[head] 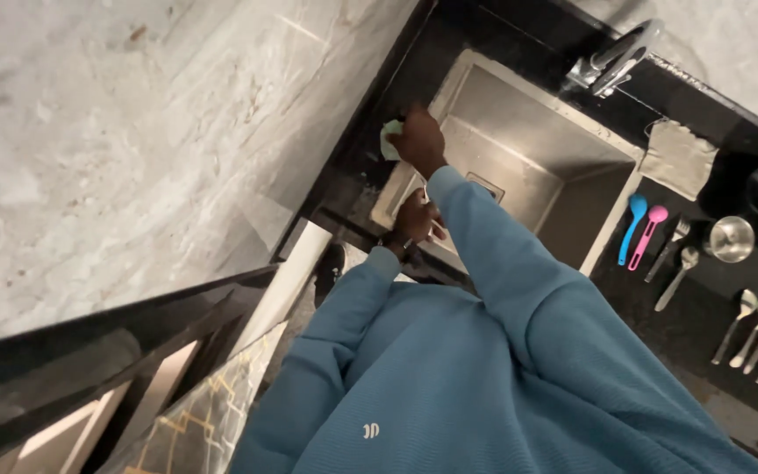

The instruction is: The person washes several pieces of metal cutlery, including forks and spoons, at a kitchen sink. They use a green sponge to scrub each item under running water, rinse them, and place them on the countertop to dry.

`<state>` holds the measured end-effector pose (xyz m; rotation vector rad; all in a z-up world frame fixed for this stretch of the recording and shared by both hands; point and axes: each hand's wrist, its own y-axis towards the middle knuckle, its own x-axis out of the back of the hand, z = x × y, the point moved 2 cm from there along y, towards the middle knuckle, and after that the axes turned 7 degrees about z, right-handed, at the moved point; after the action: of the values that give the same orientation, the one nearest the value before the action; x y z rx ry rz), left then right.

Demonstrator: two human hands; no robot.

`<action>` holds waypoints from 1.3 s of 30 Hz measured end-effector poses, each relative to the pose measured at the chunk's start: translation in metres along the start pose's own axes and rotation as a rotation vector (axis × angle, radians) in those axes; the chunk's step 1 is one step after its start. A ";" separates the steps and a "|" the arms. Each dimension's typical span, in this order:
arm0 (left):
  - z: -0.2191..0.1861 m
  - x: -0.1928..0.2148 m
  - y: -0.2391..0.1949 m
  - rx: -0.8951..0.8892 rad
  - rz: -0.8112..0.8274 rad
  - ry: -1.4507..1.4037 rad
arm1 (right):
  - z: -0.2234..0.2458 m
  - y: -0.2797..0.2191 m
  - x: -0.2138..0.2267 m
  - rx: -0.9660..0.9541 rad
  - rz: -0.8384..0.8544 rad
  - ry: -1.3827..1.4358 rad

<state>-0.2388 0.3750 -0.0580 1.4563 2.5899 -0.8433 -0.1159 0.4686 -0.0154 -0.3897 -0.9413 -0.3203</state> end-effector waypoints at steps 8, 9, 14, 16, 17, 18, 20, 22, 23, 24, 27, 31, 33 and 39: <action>0.021 0.015 0.019 0.047 0.101 -0.118 | -0.010 0.003 -0.004 -0.004 -0.012 0.083; 0.026 0.019 0.021 0.048 0.109 -0.112 | -0.013 -0.002 -0.002 -0.010 -0.020 0.084; 0.032 0.018 0.032 -0.083 0.162 -0.146 | -0.063 -0.040 0.034 0.065 -0.194 0.434; 0.014 0.012 0.031 -0.094 0.214 -0.204 | -0.083 -0.069 0.045 -0.004 -0.196 0.632; 0.005 0.009 0.031 -0.110 0.243 -0.264 | -0.094 -0.085 0.049 -0.054 -0.186 0.837; 0.000 0.003 0.034 -0.101 0.261 -0.258 | -0.090 -0.096 0.062 -0.066 -0.204 0.837; -0.008 -0.011 0.035 -0.104 0.335 -0.271 | -0.084 -0.122 0.080 -0.225 -0.158 1.248; -0.023 -0.035 0.024 -0.106 0.351 -0.173 | -0.092 -0.134 0.076 -0.262 -0.169 1.352; -0.032 -0.045 0.018 -0.123 0.346 -0.083 | -0.094 -0.139 0.074 -0.283 -0.156 1.451; -0.032 -0.051 0.020 -0.116 0.368 -0.077 | -0.101 -0.142 0.075 -0.289 -0.182 1.454; -0.027 -0.061 0.024 0.003 0.375 -0.081 | -0.123 -0.151 0.075 -0.259 -0.224 1.315; -0.023 -0.064 0.029 0.032 0.438 0.032 | -0.145 -0.155 0.083 -0.256 -0.371 1.103; -0.015 -0.063 0.026 0.054 0.450 0.042 | -0.148 -0.158 0.081 -0.267 -0.409 1.096; -0.009 -0.059 0.032 0.058 0.501 -0.011 | -0.145 -0.155 0.077 -0.207 -0.414 1.034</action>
<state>-0.1785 0.3466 -0.0462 1.9795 2.0488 -0.8490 -0.0361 0.2582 -0.0002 -0.1628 0.0449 -0.8958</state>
